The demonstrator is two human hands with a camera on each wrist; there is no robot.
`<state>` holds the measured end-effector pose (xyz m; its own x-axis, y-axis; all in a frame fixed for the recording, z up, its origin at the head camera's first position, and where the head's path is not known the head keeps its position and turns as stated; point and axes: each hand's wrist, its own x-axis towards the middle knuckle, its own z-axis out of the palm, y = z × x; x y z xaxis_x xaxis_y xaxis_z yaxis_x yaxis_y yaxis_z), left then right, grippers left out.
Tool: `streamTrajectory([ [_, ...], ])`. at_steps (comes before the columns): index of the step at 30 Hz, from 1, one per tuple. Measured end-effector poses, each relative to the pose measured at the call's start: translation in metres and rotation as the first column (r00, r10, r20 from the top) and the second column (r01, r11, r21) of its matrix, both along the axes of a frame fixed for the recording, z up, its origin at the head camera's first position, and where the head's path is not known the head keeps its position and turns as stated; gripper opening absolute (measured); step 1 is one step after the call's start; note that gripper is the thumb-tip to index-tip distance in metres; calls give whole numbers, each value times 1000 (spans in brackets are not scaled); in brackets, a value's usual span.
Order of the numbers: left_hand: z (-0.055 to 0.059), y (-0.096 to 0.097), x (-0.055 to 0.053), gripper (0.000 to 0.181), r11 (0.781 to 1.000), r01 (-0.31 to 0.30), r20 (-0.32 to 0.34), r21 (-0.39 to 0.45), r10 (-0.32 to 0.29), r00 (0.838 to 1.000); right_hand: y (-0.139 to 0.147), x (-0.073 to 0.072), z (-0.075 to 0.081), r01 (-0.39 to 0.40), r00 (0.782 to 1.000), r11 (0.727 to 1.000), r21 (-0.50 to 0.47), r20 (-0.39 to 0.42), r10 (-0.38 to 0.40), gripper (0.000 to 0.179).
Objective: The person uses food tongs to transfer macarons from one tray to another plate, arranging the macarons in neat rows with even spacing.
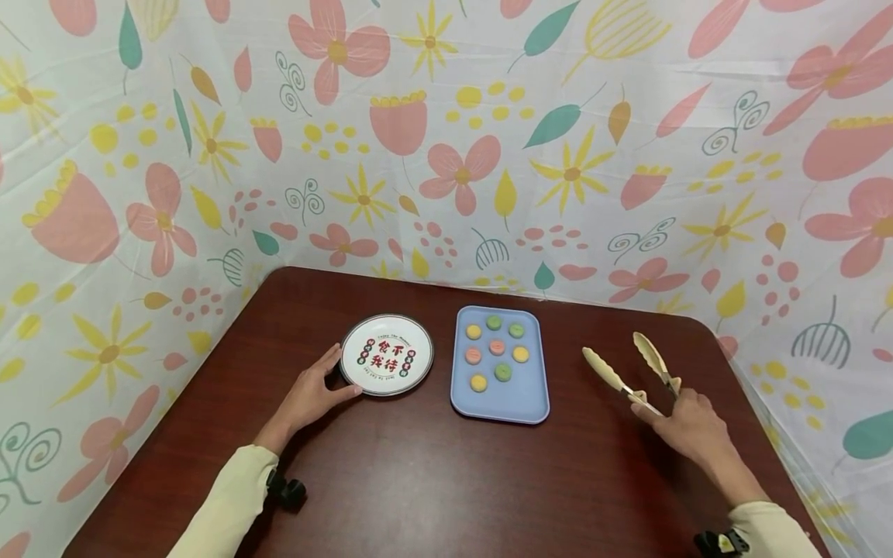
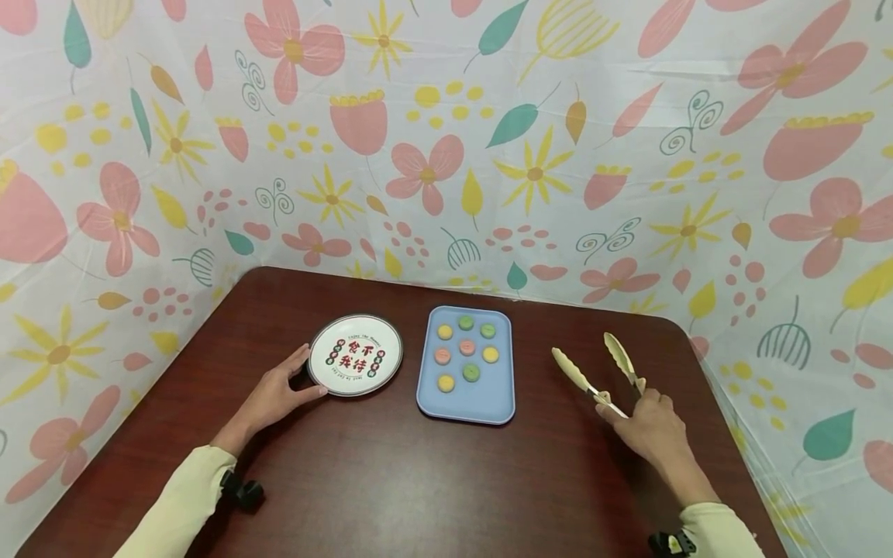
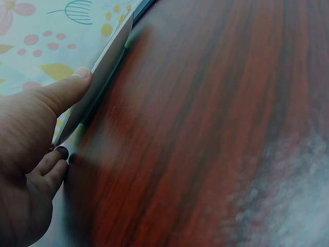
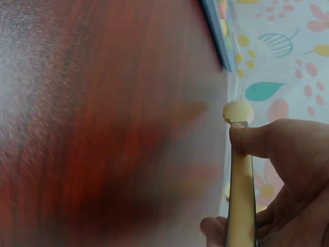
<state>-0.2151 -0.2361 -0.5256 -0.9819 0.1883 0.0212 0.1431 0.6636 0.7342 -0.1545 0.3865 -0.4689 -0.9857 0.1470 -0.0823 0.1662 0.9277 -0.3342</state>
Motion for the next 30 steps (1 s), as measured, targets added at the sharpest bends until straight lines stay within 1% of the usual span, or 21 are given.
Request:
streamTrajectory([
  [3, 1, 0, 0, 103, 1000, 3, -1, 0, -3, 1000, 0, 0, 8, -34, 995, 999, -4, -94, 34, 103],
  [6, 1, -1, 0, 102, 1000, -2, -1, 1, 2, 1000, -1, -1, 18, -79, 980, 997, 5, -182, 79, 102],
  [9, 1, -2, 0, 101, 1000, -9, -2, 4, 9, 1000, -5, -3, 30, -131, 962, 991, 10, -241, 130, 102],
  [13, 1, -3, 0, 100, 1000, -9, -5, 4, 9, 1000, -13, -4, 45, -198, 938, 980, 4, -288, 191, 104],
  [16, 2, -3, 0, 100, 1000, -8, -2, 6, 8, 1000, -21, -4, 54, -236, 928, 972, -3, -296, 225, 104],
  [21, 3, -1, 1, 101, 1000, -5, 4, 0, 5, 1000, -32, -4, 62, -311, 919, 950, 0, -256, 301, 101],
  [26, 2, -1, 0, 102, 1000, -4, 17, 5, 4, 1000, -44, -6, 61, -378, 895, 925, 38, -240, 376, 96],
  [30, 2, 0, 0, 101, 1000, -4, 24, 9, 4, 1000, -50, -9, 56, -403, 884, 913, 65, -232, 407, 91],
])
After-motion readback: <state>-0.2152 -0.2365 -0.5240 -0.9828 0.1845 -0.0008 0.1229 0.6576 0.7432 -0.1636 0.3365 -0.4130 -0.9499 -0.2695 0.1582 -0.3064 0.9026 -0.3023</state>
